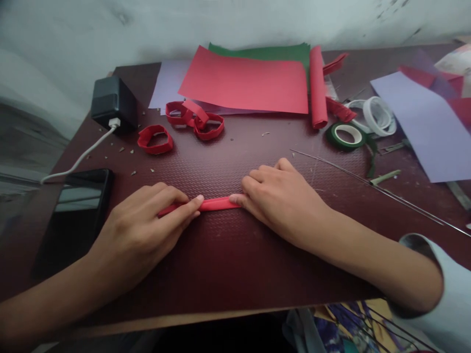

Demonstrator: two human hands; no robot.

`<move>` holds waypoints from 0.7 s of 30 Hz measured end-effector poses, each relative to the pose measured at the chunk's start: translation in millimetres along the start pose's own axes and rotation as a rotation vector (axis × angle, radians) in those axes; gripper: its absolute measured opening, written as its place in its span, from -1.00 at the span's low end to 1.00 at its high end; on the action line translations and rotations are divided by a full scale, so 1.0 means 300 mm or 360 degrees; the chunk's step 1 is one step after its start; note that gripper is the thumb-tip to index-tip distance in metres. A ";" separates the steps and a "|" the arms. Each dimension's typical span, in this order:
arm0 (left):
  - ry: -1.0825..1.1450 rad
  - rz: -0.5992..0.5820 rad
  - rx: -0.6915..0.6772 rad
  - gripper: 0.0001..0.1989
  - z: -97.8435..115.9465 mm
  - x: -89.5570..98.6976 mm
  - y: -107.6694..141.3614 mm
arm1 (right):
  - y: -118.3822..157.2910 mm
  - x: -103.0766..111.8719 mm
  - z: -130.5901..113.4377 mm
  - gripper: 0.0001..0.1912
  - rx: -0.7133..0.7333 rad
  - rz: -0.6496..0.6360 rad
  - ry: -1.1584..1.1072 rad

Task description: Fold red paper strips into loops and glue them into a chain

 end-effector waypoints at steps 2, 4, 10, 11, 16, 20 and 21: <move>0.0118 0.0005 0.0068 -0.76 -0.008 0.001 -0.007 | -0.001 -0.002 0.002 -0.59 -0.0019 -0.0015 0.0012; 0.0336 0.0017 0.0190 -0.80 -0.025 0.006 -0.012 | -0.002 -0.002 0.005 -0.58 -0.0030 -0.0032 0.0014; 0.0764 -0.0225 0.0456 -0.83 -0.071 0.008 -0.015 | -0.007 0.004 0.010 -0.59 -0.0061 -0.0105 -0.0012; 0.0763 -0.0253 0.0473 -0.82 -0.074 0.006 -0.013 | -0.008 0.004 0.010 -0.59 -0.0061 -0.0107 -0.0012; 0.0626 -0.0270 0.0496 -0.80 -0.078 -0.009 -0.009 | -0.003 -0.001 0.008 -0.57 -0.0082 -0.0099 0.0006; 0.0464 -0.0262 0.0429 -0.81 -0.071 -0.011 -0.015 | 0.001 -0.007 0.007 -0.55 -0.0110 -0.0107 0.0023; 0.0435 -0.0261 0.0417 -0.84 -0.069 -0.010 -0.017 | 0.002 -0.007 0.008 -0.54 -0.0113 -0.0106 0.0025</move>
Point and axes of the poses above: each hand's wrist, its own y-axis away from the middle knuckle, its own x-axis out of the back of the hand, z = x × y, the point moved 3 cm from there along -y, towards the middle knuckle, and after that the axes turned 1 degree about -y, right-handed, at the moved point
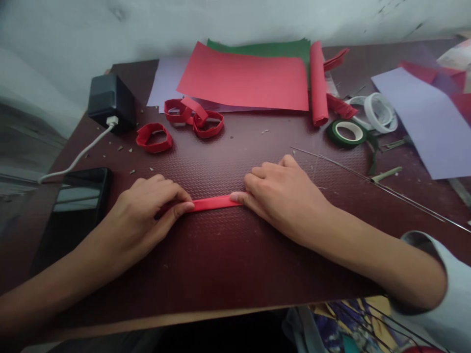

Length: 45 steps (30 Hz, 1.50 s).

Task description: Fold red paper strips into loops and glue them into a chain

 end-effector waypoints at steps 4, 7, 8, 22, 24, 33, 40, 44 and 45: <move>-0.0159 -0.0032 -0.0025 -0.82 0.007 -0.005 -0.002 | -0.001 -0.001 0.004 -0.53 -0.0008 -0.0012 -0.0010; -0.0346 -0.0061 -0.0060 -0.78 0.011 -0.012 0.001 | -0.003 -0.001 0.006 -0.52 -0.0016 -0.0025 -0.0042; -0.0403 -0.0058 -0.0073 -0.79 0.012 -0.013 0.002 | -0.003 -0.001 0.006 -0.52 -0.0022 -0.0030 -0.0052; -0.0897 0.0043 -0.0321 -0.73 0.051 -0.016 0.011 | -0.024 0.015 0.001 -0.54 -0.0113 -0.0129 -0.0107; -0.0933 0.0038 -0.0336 -0.75 0.054 -0.017 0.010 | -0.028 0.019 -0.002 -0.55 -0.0131 -0.0140 -0.0107; -0.0878 0.0207 -0.0726 -0.70 0.140 -0.033 0.032 | -0.042 0.029 -0.018 -0.56 -0.0246 -0.0303 0.0007; -0.0861 0.0097 -0.0624 -0.42 0.199 -0.099 0.084 | -0.045 0.036 -0.022 -0.56 -0.0295 -0.0375 0.0010; -0.0797 0.0013 -0.0468 -0.21 0.199 -0.113 0.099 | -0.042 0.032 -0.019 -0.57 -0.0265 -0.0317 -0.0005; -0.0780 0.0006 -0.0434 -0.19 0.197 -0.113 0.102 | -0.041 0.029 -0.018 -0.57 -0.0249 -0.0291 -0.0005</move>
Point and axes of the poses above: each hand's wrist, its own y-axis away from the middle knuckle, its own x-axis out of the back of the hand, z = x × y, the point moved 3 cm from there along -y, towards the middle knuckle, and after that the axes turned 1 degree about -y, right-handed, at the moved point
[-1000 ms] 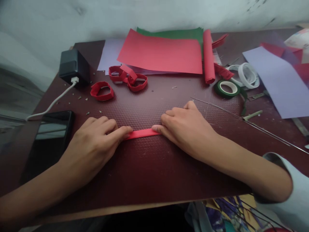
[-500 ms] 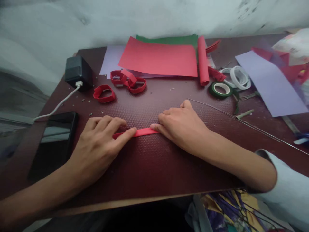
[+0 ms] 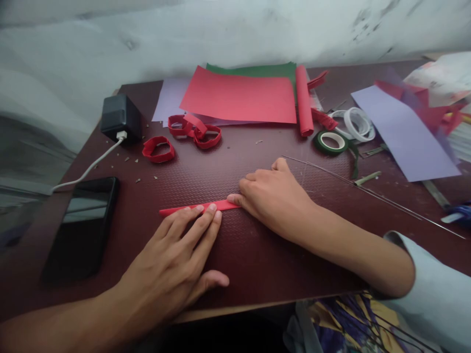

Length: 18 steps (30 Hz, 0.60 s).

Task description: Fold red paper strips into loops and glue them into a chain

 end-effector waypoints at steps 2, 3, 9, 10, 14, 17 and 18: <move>0.0033 -0.0010 0.0042 -0.16 -0.001 -0.001 0.005 | 0.001 -0.006 0.003 -0.57 0.0035 0.0057 0.0011; 0.0046 -0.0010 0.0051 -0.14 -0.001 -0.001 0.008 | 0.002 -0.009 0.004 -0.56 0.0050 0.0088 0.0020; 0.0110 -0.0023 0.0053 -0.07 0.007 -0.009 0.016 | 0.012 -0.019 0.008 -0.54 0.0140 0.0234 0.0060; 0.0121 -0.0027 0.0054 -0.06 0.008 -0.010 0.018 | 0.014 -0.019 0.007 -0.54 0.0157 0.0263 0.0067; 0.0153 -0.0045 0.0065 -0.04 0.008 -0.011 0.025 | 0.021 -0.022 0.006 -0.53 0.0207 0.0351 0.0093; 0.0172 -0.0063 0.0079 -0.06 0.006 -0.014 0.030 | 0.023 -0.025 0.009 -0.53 0.0184 0.0348 0.0106; 0.0178 -0.0067 0.0081 -0.07 0.005 -0.015 0.032 | 0.024 -0.025 0.011 -0.53 0.0165 0.0340 0.0113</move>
Point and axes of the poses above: each hand's wrist, its own y-axis away from the middle knuckle, its own x-axis out of the back of the hand, z = x × y, the point moved 3 cm from there along -y, towards the middle knuckle, and after that the axes turned 1 degree about -y, right-handed, at the moved point
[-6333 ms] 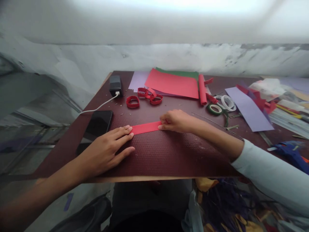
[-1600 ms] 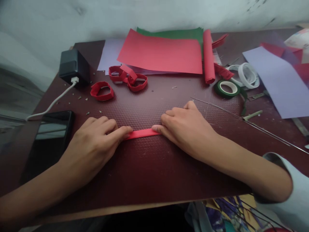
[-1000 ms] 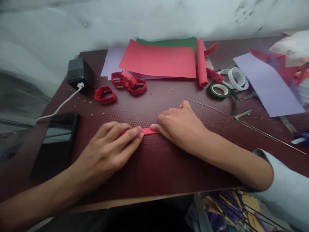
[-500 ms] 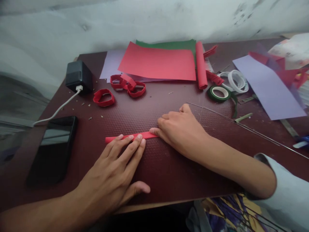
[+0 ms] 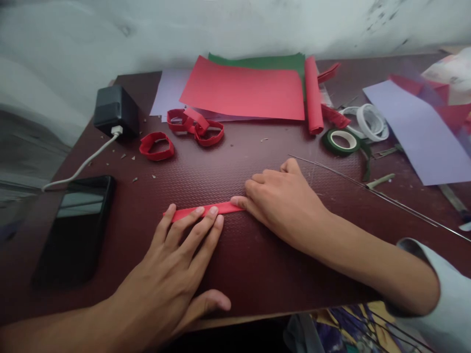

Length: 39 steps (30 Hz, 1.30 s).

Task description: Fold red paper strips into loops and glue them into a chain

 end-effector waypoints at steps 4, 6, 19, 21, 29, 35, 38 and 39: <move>0.0033 -0.0018 0.0028 -0.08 -0.001 -0.007 0.006 | 0.005 -0.001 0.009 -0.53 -0.0049 -0.0027 0.0036; 0.0047 -0.0028 0.0044 -0.09 0.000 -0.009 0.009 | 0.010 -0.001 0.016 -0.51 -0.0065 -0.0038 0.0053; 0.0004 0.0007 0.0133 -0.14 0.009 0.007 -0.029 | 0.016 -0.005 0.046 -0.44 -0.0198 -0.0168 0.0026; -0.0009 0.0003 0.0138 -0.16 0.010 0.010 -0.033 | 0.018 -0.005 0.044 -0.44 -0.0210 -0.0163 0.0037; -0.0020 -0.0021 0.0172 -0.22 0.020 0.010 -0.034 | 0.076 -0.008 0.096 -0.42 -0.0329 -0.0113 -0.0033; -0.0037 -0.0022 0.0174 -0.22 0.026 0.005 -0.037 | 0.166 -0.006 0.181 -0.44 -0.0517 0.0018 -0.0083; -0.0047 -0.0041 0.0175 -0.23 0.026 0.005 -0.039 | 0.190 0.044 0.166 -0.58 -0.0529 0.0298 -0.0156; -0.0049 -0.0043 0.0176 -0.24 0.027 0.006 -0.040 | 0.189 0.068 0.145 -0.63 -0.0520 0.0396 -0.0177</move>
Point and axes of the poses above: each hand's wrist, its own y-axis away from the middle knuckle, its own x-axis out of the back of the hand, z = x × y, the point moved 3 cm from there along -y, towards the middle knuckle, and after that the axes turned 1 degree about -y, right-handed, at the moved point
